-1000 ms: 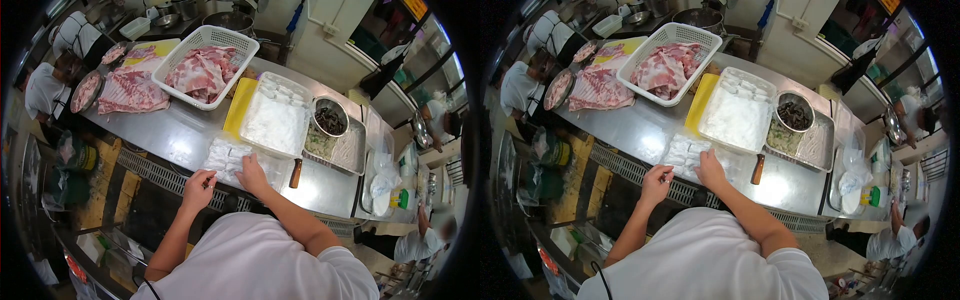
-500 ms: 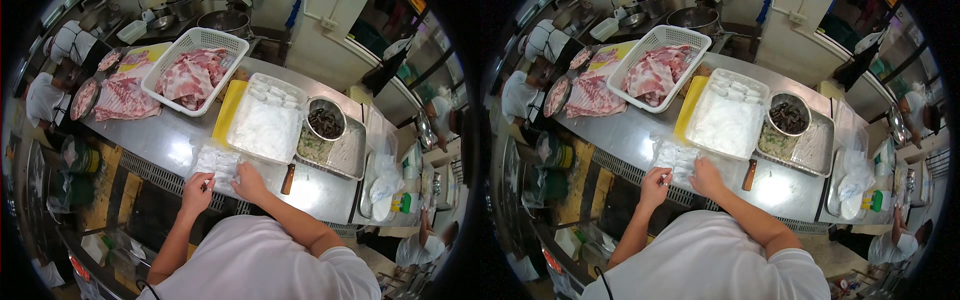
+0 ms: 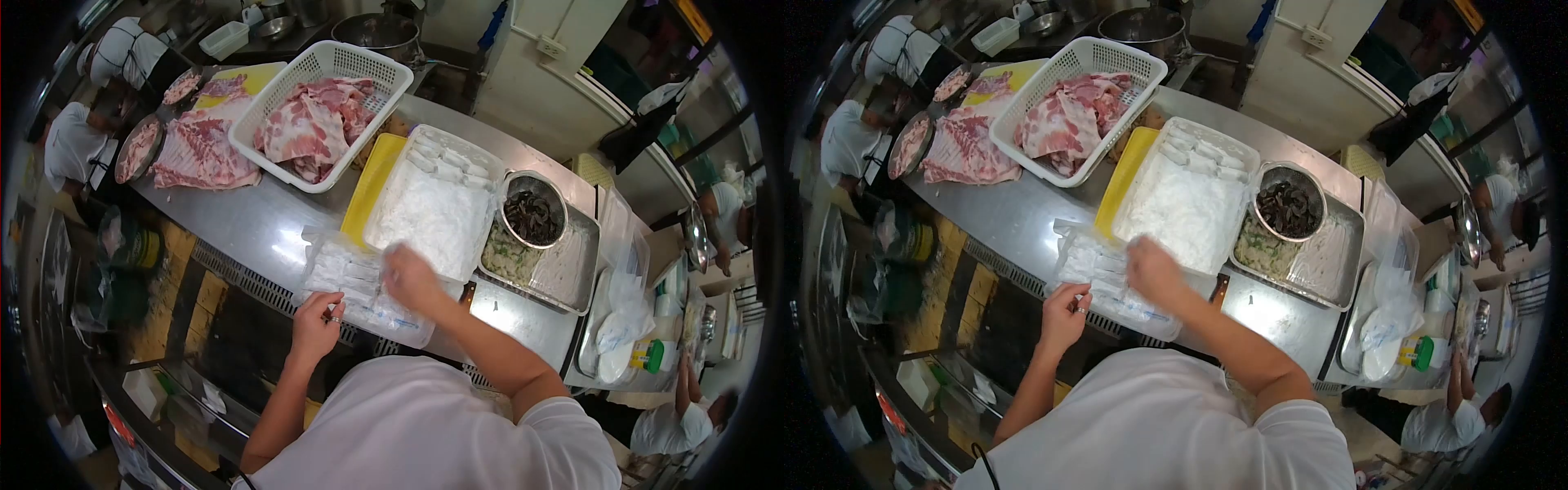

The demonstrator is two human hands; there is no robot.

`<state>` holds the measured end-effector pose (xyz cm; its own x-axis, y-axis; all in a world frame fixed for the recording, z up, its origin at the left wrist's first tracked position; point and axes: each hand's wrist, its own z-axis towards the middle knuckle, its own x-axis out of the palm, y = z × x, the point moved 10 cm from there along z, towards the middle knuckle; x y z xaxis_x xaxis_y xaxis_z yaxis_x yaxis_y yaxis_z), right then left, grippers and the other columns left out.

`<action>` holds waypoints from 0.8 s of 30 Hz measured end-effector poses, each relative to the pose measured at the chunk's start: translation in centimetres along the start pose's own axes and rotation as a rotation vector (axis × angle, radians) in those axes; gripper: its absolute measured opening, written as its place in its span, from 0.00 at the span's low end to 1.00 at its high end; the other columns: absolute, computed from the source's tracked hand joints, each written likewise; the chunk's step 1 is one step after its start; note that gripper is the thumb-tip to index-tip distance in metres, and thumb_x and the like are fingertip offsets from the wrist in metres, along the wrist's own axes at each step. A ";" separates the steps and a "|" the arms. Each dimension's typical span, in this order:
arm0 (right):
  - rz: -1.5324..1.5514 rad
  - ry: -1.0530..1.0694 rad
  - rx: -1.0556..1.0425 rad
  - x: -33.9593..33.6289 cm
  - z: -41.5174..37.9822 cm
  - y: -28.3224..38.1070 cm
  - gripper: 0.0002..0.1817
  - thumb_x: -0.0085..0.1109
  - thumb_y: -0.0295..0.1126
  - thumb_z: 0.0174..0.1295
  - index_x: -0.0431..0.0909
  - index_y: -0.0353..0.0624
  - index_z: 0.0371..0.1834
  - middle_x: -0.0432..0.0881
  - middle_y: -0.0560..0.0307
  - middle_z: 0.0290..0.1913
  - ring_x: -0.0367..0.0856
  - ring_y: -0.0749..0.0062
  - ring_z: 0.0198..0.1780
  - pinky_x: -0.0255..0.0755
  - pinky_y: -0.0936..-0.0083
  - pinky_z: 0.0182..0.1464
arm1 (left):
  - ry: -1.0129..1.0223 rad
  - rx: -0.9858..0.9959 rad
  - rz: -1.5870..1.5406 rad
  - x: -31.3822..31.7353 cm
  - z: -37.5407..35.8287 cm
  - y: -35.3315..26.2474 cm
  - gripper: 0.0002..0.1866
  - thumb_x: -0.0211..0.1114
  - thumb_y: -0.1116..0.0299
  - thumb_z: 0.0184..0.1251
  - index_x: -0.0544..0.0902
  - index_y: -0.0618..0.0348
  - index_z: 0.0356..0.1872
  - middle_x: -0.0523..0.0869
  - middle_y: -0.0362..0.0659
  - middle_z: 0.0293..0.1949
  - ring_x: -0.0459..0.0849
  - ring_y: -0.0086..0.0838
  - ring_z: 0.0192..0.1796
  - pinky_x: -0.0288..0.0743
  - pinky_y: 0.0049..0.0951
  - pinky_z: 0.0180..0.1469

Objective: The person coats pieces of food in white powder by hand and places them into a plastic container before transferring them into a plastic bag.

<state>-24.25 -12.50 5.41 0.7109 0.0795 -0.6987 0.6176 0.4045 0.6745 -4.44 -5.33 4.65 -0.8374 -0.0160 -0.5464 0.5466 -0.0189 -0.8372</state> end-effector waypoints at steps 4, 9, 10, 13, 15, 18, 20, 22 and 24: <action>-0.253 -0.255 0.130 -7.7 7.9 -10.7 0.16 0.54 0.20 0.62 0.81 0.31 0.53 0.82 0.34 0.50 0.81 0.38 0.55 0.78 0.52 0.59 | -0.009 0.038 -0.012 0.2 -0.2 -0.4 0.11 0.72 0.76 0.68 0.89 0.61 0.50 0.88 0.47 0.42 0.84 0.33 0.30 0.79 0.31 0.36; -0.755 0.002 0.094 -5.4 11.6 -18.2 0.18 0.54 0.23 0.63 0.79 0.31 0.56 0.82 0.37 0.56 0.80 0.39 0.59 0.78 0.51 0.61 | -0.009 0.046 -0.043 1.5 -0.7 -1.8 0.11 0.72 0.78 0.68 0.89 0.62 0.50 0.87 0.45 0.40 0.81 0.27 0.30 0.76 0.27 0.33; -0.738 0.127 0.162 -4.1 11.6 -19.3 0.18 0.55 0.25 0.64 0.79 0.31 0.57 0.82 0.37 0.57 0.80 0.41 0.60 0.78 0.51 0.62 | 0.003 0.052 -0.033 1.7 -0.8 -2.2 0.11 0.72 0.78 0.68 0.89 0.62 0.50 0.88 0.45 0.40 0.82 0.28 0.30 0.77 0.27 0.34; -0.617 0.343 0.309 -0.7 10.1 -19.6 0.20 0.58 0.31 0.66 0.78 0.32 0.58 0.81 0.37 0.58 0.79 0.43 0.63 0.78 0.52 0.63 | 0.008 0.008 -0.024 1.8 -1.0 -2.2 0.10 0.72 0.75 0.70 0.89 0.60 0.50 0.89 0.48 0.44 0.87 0.36 0.33 0.82 0.31 0.37; -0.451 0.260 0.340 -0.1 8.9 -17.5 0.21 0.61 0.35 0.66 0.78 0.32 0.58 0.81 0.36 0.58 0.80 0.43 0.63 0.77 0.53 0.64 | 0.011 0.010 -0.024 2.0 -1.2 -1.7 0.10 0.72 0.75 0.70 0.89 0.60 0.50 0.89 0.48 0.44 0.87 0.36 0.33 0.82 0.31 0.37; -0.362 0.274 0.233 1.5 8.3 -12.0 0.25 0.68 0.39 0.62 0.80 0.35 0.58 0.83 0.35 0.56 0.82 0.41 0.60 0.77 0.53 0.64 | 0.029 0.005 -0.018 2.3 -1.4 -1.0 0.10 0.72 0.75 0.70 0.89 0.60 0.50 0.89 0.48 0.45 0.87 0.36 0.34 0.82 0.31 0.37; -0.181 0.216 0.245 2.4 8.2 -12.7 0.25 0.69 0.37 0.61 0.81 0.33 0.58 0.84 0.33 0.55 0.83 0.40 0.59 0.78 0.54 0.63 | 0.022 0.022 -0.020 2.1 -1.1 -1.1 0.10 0.72 0.76 0.69 0.89 0.61 0.50 0.89 0.47 0.43 0.86 0.34 0.33 0.81 0.30 0.36; 0.084 0.063 0.314 2.0 8.0 -14.4 0.23 0.69 0.32 0.59 0.82 0.31 0.56 0.86 0.29 0.54 0.84 0.39 0.59 0.78 0.55 0.62 | -0.013 0.052 -0.038 1.8 -0.8 -1.6 0.10 0.72 0.78 0.68 0.89 0.62 0.49 0.88 0.46 0.40 0.82 0.29 0.30 0.78 0.27 0.34; 0.200 -0.042 0.418 0.3 6.9 -17.0 0.23 0.69 0.32 0.58 0.83 0.31 0.55 0.86 0.28 0.53 0.85 0.37 0.58 0.78 0.56 0.61 | -0.013 0.043 -0.030 1.6 -0.6 -1.4 0.10 0.72 0.78 0.68 0.89 0.62 0.49 0.88 0.46 0.40 0.82 0.29 0.30 0.77 0.28 0.34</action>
<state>-32.19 -25.59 -4.64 0.8377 0.0779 -0.5405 0.5432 -0.0174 0.8394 -6.56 -4.73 4.97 -0.8536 -0.0283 -0.5202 0.5209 -0.0623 -0.8513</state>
